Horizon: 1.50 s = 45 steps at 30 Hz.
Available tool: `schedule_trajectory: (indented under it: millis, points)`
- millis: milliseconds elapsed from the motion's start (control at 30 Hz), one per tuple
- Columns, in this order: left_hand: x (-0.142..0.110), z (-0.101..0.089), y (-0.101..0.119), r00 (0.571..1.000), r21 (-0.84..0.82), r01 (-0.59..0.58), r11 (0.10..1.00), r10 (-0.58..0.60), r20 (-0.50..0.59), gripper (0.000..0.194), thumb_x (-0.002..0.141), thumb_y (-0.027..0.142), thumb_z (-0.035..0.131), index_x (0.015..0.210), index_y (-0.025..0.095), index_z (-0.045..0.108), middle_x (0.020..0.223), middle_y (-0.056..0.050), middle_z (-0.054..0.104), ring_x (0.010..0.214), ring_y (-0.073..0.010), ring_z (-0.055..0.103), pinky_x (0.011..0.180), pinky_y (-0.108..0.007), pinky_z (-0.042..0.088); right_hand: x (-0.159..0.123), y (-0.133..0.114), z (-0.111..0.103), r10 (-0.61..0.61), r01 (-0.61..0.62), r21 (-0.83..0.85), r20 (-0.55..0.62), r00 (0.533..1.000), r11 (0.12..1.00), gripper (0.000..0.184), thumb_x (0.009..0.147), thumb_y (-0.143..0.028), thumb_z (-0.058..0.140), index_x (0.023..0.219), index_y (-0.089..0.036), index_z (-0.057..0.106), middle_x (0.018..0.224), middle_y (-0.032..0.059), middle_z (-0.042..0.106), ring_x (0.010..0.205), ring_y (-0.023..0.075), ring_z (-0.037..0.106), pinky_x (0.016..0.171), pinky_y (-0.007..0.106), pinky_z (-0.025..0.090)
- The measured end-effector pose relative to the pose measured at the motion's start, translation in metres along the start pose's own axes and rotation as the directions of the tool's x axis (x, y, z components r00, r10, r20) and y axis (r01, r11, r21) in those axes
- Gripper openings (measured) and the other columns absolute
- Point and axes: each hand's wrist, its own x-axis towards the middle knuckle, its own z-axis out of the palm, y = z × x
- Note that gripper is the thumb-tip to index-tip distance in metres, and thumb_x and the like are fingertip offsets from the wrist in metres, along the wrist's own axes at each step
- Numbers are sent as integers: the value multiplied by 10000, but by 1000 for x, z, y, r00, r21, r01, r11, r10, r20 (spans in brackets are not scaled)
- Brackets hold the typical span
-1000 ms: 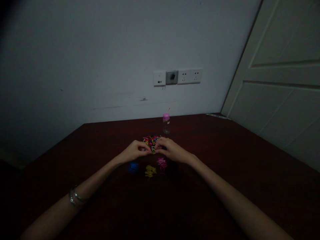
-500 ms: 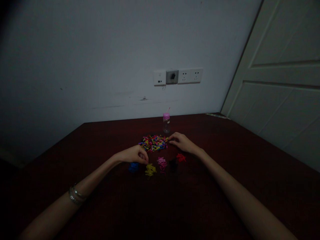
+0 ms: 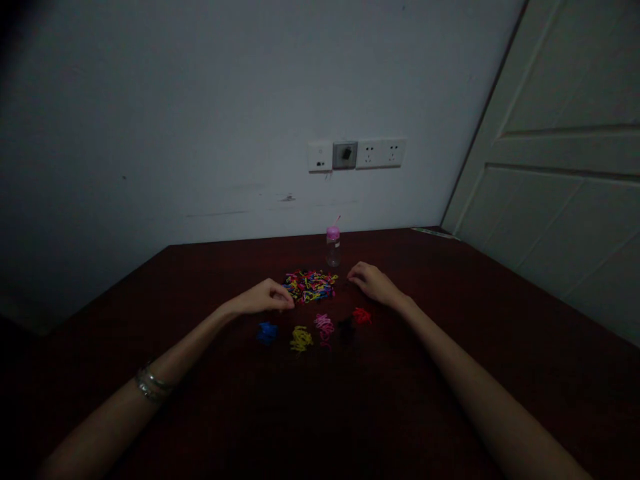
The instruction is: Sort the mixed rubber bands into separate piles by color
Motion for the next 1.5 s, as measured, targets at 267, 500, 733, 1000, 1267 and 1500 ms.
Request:
schedule_trajectory:
  millis: [267, 500, 733, 1000, 1267, 1500]
  points:
    - [7, -24, -52, 872, -261, 135, 956, -239, -427, 317, 682, 414, 589, 765, 112, 643, 512, 34, 469, 362, -41, 314, 348, -184, 185, -3, 7, 7, 27, -25, -64, 36, 999, 998, 205, 837, -274, 475, 914, -220, 657, 979, 62, 573, 888, 181, 562, 792, 309, 454]
    - [6, -32, -73, 814, -363, 113, 925, -296, -500, 347, 650, 433, 607, 784, 114, 632, 552, 33, 458, 391, -38, 328, 342, -166, 181, -3, 2, 10, 11, -8, -61, 35, 999, 998, 209, 830, -305, 488, 916, -226, 661, 971, 58, 568, 908, 185, 549, 802, 315, 445]
    - [5, -30, -71, 827, -337, 110, 935, -275, -491, 362, 658, 438, 597, 805, 108, 630, 567, 26, 458, 399, -39, 333, 335, -163, 184, -2, -1, 11, -3, 4, -46, 14, 1000, 999, 184, 826, -293, 478, 824, -202, 637, 944, 53, 559, 900, 186, 537, 782, 325, 438]
    - [6, -30, -76, 827, -316, 100, 944, -255, -501, 338, 670, 417, 592, 794, 107, 640, 561, 19, 470, 396, -42, 339, 330, -166, 194, -3, -3, 12, -18, 20, -72, 31, 999, 997, 155, 829, -246, 459, 808, -192, 602, 918, 53, 552, 878, 180, 526, 771, 311, 433]
    - [8, -30, -80, 829, -296, 121, 947, -261, -495, 332, 670, 409, 585, 793, 107, 646, 546, 25, 471, 386, -44, 334, 329, -174, 199, 1, -12, -1, -51, 51, 2, -43, 998, 999, 140, 831, -246, 461, 800, -182, 582, 892, 57, 552, 823, 174, 539, 767, 316, 438]
    - [8, -28, -77, 814, -222, 178, 959, -271, -514, 331, 671, 402, 568, 770, 99, 653, 515, 29, 469, 376, -41, 319, 344, -174, 196, -2, -40, -21, -102, 106, 91, -54, 993, 990, 115, 829, -252, 476, 800, -191, 569, 898, 54, 550, 821, 173, 540, 757, 315, 447]
